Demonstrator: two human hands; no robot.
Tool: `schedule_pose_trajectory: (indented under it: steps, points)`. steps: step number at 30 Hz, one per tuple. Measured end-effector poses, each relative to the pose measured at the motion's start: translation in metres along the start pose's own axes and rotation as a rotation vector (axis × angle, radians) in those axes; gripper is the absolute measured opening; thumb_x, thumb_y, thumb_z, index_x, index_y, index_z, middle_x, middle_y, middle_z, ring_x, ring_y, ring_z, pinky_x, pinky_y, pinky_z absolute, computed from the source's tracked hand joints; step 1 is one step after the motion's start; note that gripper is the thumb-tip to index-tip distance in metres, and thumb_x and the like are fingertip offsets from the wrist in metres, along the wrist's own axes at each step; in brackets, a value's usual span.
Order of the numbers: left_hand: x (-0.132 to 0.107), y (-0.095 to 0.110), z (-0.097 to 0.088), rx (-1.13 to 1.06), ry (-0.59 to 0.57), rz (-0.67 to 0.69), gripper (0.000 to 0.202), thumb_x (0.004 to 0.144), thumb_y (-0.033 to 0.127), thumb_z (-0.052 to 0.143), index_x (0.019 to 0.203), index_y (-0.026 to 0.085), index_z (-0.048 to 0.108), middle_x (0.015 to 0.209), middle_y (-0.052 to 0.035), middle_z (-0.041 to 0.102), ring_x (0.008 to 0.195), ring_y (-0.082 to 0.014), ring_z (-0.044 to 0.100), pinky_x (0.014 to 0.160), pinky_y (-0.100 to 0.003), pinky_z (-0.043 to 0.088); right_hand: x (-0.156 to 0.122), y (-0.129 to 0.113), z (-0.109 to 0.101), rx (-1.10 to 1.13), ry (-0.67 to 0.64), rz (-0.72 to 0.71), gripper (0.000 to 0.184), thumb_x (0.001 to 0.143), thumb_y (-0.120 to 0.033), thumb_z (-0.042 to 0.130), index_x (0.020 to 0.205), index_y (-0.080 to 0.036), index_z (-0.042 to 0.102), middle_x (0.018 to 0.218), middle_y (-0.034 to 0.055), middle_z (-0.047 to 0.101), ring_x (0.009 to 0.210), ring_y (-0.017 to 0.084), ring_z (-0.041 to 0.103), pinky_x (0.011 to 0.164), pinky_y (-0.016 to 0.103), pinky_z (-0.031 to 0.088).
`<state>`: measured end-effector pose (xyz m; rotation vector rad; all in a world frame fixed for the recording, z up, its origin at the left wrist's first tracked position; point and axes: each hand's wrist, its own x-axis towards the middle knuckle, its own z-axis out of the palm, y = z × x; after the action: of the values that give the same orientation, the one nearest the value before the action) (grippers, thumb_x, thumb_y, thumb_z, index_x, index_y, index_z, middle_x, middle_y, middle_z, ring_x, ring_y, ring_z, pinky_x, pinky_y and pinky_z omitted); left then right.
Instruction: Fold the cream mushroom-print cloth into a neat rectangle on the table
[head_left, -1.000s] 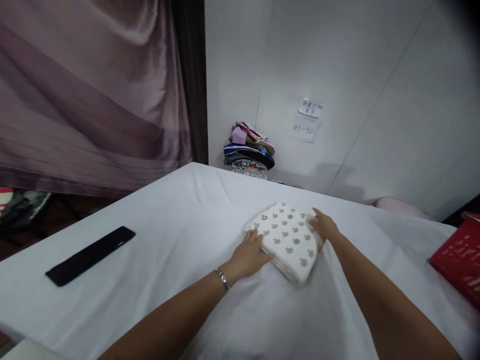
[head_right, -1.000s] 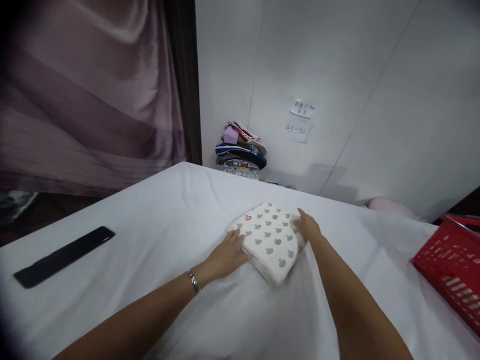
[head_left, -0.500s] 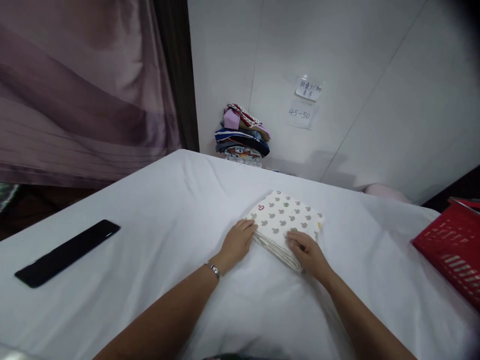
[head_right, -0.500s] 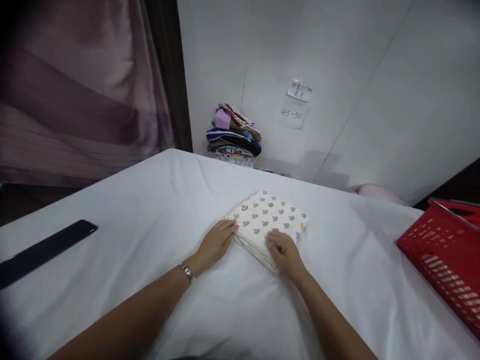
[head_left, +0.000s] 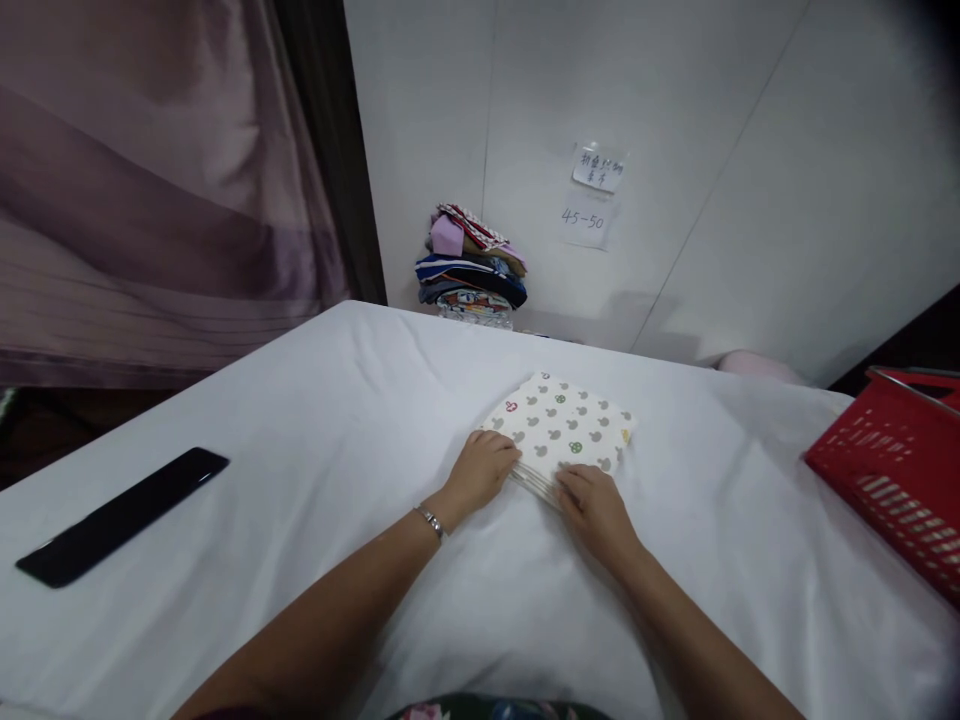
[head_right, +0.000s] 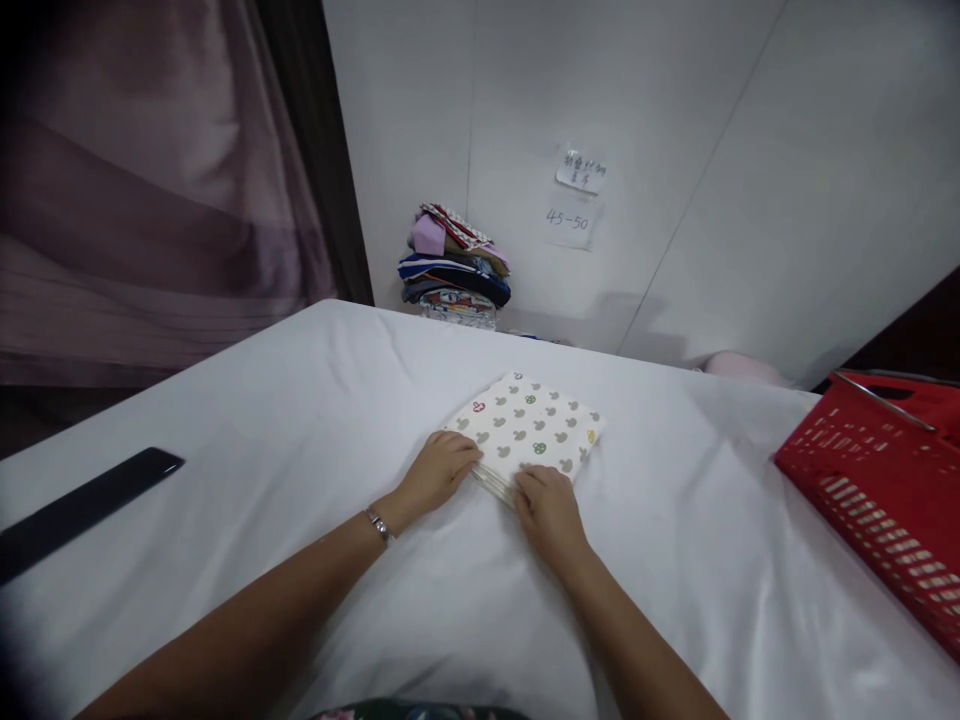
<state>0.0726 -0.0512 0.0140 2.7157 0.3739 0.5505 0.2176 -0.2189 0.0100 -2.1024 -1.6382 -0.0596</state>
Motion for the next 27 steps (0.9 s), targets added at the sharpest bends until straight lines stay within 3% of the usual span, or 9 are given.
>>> schedule_pose_trajectory:
  steps: [12,16,27]
  points:
    - [0.013,-0.011,-0.001,0.081,-0.023,0.172,0.024,0.091,0.021,0.041,0.081,0.022,0.062,0.084,-0.0018,0.058,0.084,-0.0158,0.049,0.080,-0.033,0.034,0.006,-0.010,0.005,-0.045,0.051,0.036,0.016,0.083,-0.020,0.048,0.084,-0.020,0.064,0.081,0.0049,0.059,0.080,0.019,0.051,0.073,0.030,0.034]
    - [0.011,-0.012,0.002,0.056,0.012,0.167,0.021,0.091,0.022,0.041,0.083,0.020,0.060,0.086,-0.0016,0.058,0.086,-0.0156,0.049,0.080,-0.032,0.035,0.004,-0.008,0.008,0.014,0.109,0.014,0.020,0.086,-0.020,0.044,0.079,-0.020,0.062,0.077,0.0041,0.058,0.075,0.018,0.050,0.069,0.029,0.034]
    - [0.001,-0.020,0.008,0.055,0.037,0.237,0.019,0.092,0.022,0.039,0.093,0.020,0.058,0.092,-0.0032,0.059,0.090,-0.0165,0.049,0.085,-0.034,0.034,-0.004,-0.006,0.013,-0.057,0.151,-0.148,0.020,0.089,-0.020,0.043,0.089,-0.017,0.063,0.085,0.0070,0.058,0.080,0.018,0.049,0.072,0.031,0.036]
